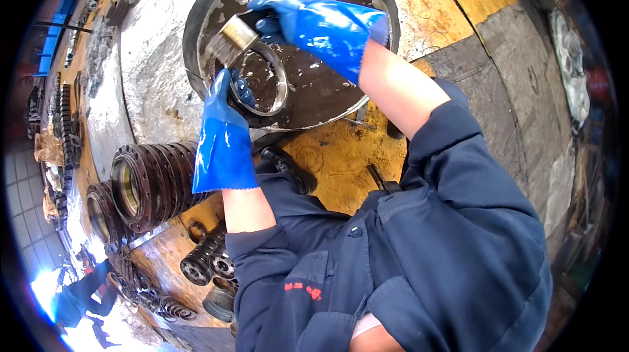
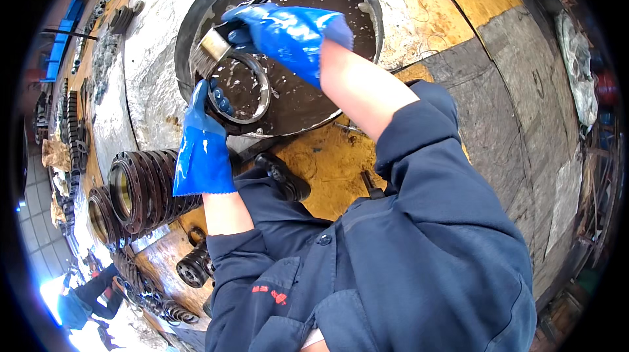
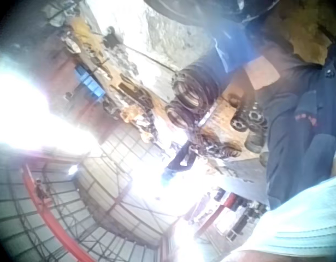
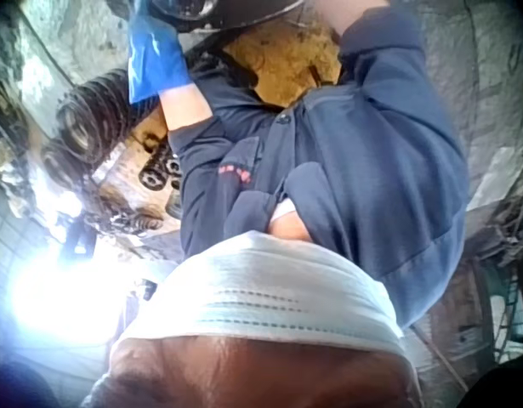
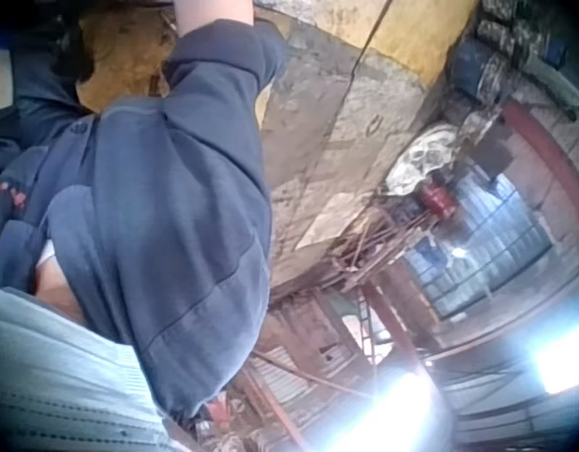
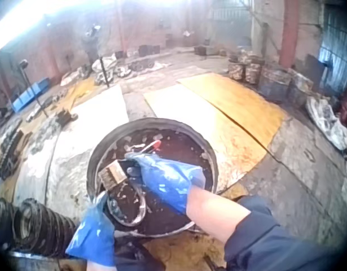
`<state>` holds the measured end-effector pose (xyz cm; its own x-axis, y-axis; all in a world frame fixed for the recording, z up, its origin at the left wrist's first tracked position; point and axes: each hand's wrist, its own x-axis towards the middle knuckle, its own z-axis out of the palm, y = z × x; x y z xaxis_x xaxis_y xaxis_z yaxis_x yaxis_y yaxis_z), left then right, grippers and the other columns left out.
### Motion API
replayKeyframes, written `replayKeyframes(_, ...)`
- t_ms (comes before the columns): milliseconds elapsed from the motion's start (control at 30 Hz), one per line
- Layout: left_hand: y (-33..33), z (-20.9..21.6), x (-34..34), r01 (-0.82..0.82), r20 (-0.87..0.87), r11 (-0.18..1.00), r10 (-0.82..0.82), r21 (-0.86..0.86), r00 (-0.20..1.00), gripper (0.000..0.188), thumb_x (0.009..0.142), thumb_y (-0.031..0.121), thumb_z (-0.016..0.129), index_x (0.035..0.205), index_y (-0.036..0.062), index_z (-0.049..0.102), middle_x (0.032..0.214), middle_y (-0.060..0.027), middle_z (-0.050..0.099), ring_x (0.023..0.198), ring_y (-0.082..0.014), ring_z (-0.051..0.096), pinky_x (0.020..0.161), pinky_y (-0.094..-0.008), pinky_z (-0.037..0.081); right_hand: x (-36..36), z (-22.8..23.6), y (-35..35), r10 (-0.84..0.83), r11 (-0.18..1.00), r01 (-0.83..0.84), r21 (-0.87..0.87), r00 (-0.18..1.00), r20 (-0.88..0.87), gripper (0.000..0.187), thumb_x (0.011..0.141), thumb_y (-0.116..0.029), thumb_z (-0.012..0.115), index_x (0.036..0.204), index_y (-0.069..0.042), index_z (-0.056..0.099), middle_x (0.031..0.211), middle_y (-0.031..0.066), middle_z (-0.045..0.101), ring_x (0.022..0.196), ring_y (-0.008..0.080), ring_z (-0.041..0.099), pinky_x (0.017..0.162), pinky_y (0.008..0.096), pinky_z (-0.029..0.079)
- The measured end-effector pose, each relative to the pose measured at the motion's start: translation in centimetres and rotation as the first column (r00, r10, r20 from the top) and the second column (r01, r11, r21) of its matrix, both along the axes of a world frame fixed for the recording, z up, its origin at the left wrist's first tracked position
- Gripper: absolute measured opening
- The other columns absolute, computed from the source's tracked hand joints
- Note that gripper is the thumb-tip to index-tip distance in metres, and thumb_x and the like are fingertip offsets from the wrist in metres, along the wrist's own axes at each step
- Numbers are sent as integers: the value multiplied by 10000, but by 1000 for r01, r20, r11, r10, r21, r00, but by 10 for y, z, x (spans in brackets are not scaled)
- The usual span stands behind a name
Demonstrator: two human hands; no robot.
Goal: The person repeatedly dips metal rings into a dark liquid in a bucket and scrubs them with a red-handled brush. They rinse and wipe the rings, then place them into a stack of similar parts on the workbench.
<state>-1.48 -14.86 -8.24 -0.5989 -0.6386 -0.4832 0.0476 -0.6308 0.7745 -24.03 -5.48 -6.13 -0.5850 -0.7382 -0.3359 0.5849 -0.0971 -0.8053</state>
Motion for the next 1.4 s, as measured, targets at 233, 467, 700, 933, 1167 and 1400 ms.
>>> replayKeyframes(233, 13, 9, 10, -49, -63, 999, 51, 23, 997, 229, 1039, 182, 694, 1210, 30, 704, 994, -72, 733, 752, -163, 681, 658, -323, 564, 6, 0, 40, -56, 997, 64, 52, 988, -145, 247, 1082, -189, 540, 1208, -83, 724, 1026, 44, 736, 907, 137, 710, 879, 331, 637)
replayKeyframes(467, 17, 18, 7, -60, -179, 997, 68, 50, 981, 183, 1048, 192, 681, 1161, 50, 703, 912, -49, 707, 740, -164, 664, 641, -325, 560, -5, -105, 70, -79, 997, 75, 27, 982, 173, 168, 1057, -160, 548, 983, -118, 693, 844, 6, 649, 772, 112, 638, 809, 340, 613)
replayKeyframes(700, 12, 17, 5, -106, -162, 993, 98, -41, 982, 223, 1040, 234, 697, 1154, 43, 706, 853, -50, 694, 695, -158, 654, 617, -327, 561, 33, -110, 103, 233, 957, -152, 246, 908, -347, 181, 1085, -148, 575, 1142, -31, 702, 969, 61, 700, 873, 135, 649, 772, 302, 572)
replayKeyframes(933, 24, 23, 6, -9, -84, 995, 1, -95, 996, 252, 1018, 218, 720, 1178, 23, 714, 863, -78, 716, 717, -180, 669, 650, -318, 543, 27, 5, 136, 417, 872, -189, 452, 772, -481, 346, 997, -366, 692, 1024, -26, 748, 874, 46, 702, 782, 118, 612, 745, 288, 520)
replayKeyframes(1167, 79, 55, 1, 93, 80, 962, -75, -256, 994, 256, 1005, 168, 713, 1190, -8, 705, 877, -69, 724, 761, -153, 664, 697, -290, 529, 21, -18, 132, 374, 874, -25, 485, 673, -639, 267, 930, -322, 621, 885, -72, 705, 760, 91, 670, 719, 165, 612, 699, 367, 504)
replayKeyframes(1400, 107, 57, -4, 171, 187, 903, -103, -395, 977, 288, 1007, 193, 727, 1228, 9, 707, 892, -77, 726, 739, -160, 675, 663, -300, 543, 17, -12, 128, 563, 812, -121, 571, 424, -710, 312, 1010, -394, 576, 941, -116, 700, 837, 100, 710, 811, 302, 703, 765, 418, 552)
